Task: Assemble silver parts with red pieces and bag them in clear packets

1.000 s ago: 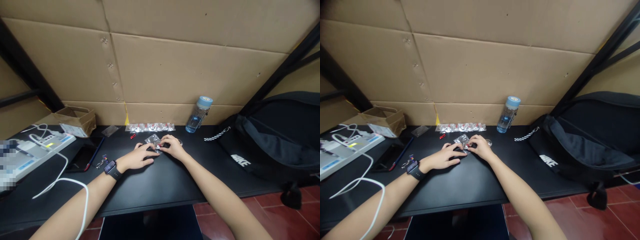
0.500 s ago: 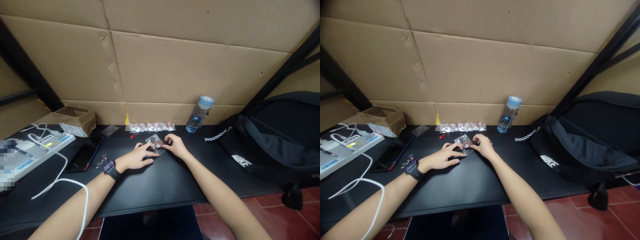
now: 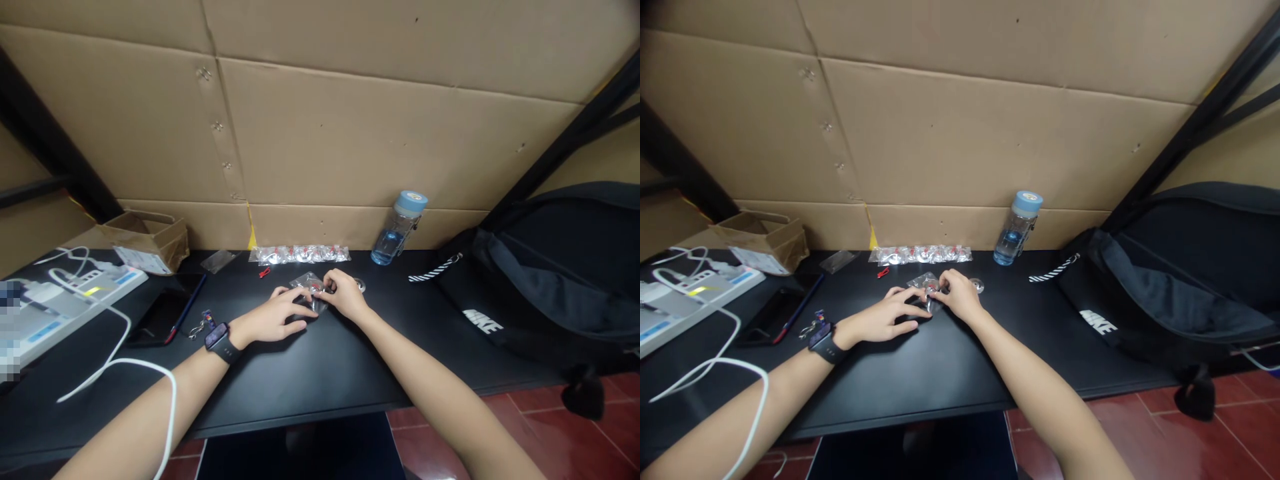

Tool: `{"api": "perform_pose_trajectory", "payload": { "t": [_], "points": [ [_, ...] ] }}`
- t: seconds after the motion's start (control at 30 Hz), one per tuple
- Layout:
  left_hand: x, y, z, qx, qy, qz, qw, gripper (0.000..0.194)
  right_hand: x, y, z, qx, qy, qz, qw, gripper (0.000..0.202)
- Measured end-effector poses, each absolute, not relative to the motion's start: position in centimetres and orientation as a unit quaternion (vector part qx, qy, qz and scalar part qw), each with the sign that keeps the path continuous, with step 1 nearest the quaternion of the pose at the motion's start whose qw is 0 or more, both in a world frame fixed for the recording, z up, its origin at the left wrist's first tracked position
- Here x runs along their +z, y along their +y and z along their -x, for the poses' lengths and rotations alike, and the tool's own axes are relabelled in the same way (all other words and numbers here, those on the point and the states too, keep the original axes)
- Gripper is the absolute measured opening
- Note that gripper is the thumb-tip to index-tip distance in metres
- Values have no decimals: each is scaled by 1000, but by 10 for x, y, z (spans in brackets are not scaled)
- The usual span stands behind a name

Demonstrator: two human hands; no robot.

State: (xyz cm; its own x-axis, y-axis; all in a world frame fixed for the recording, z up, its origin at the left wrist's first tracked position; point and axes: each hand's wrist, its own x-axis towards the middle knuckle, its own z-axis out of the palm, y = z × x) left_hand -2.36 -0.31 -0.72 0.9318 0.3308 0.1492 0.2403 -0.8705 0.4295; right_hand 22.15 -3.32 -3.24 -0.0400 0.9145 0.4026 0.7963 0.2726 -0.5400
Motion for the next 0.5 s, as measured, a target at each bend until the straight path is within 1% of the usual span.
{"api": "perform_pose_trajectory", "payload": {
  "t": [0.13, 0.27, 0.37, 0.5],
  "points": [
    [-11, -5, 19, 140, 158, -960, 182, 31, -34, -31, -221, 72, -710, 604, 354, 29],
    [-14, -8, 14, 182, 216, -951, 126, 37, -35, -30, -224, 108, -704, 604, 358, 24],
    [-13, -14, 10, 179, 244, -951, 69, 41, -36, -30, -224, 117, -698, 613, 351, 21],
    [-11, -29, 5, 153, 242, -958, 18, 38, -36, -32, -221, 111, -698, 613, 354, 17]
  ]
}}
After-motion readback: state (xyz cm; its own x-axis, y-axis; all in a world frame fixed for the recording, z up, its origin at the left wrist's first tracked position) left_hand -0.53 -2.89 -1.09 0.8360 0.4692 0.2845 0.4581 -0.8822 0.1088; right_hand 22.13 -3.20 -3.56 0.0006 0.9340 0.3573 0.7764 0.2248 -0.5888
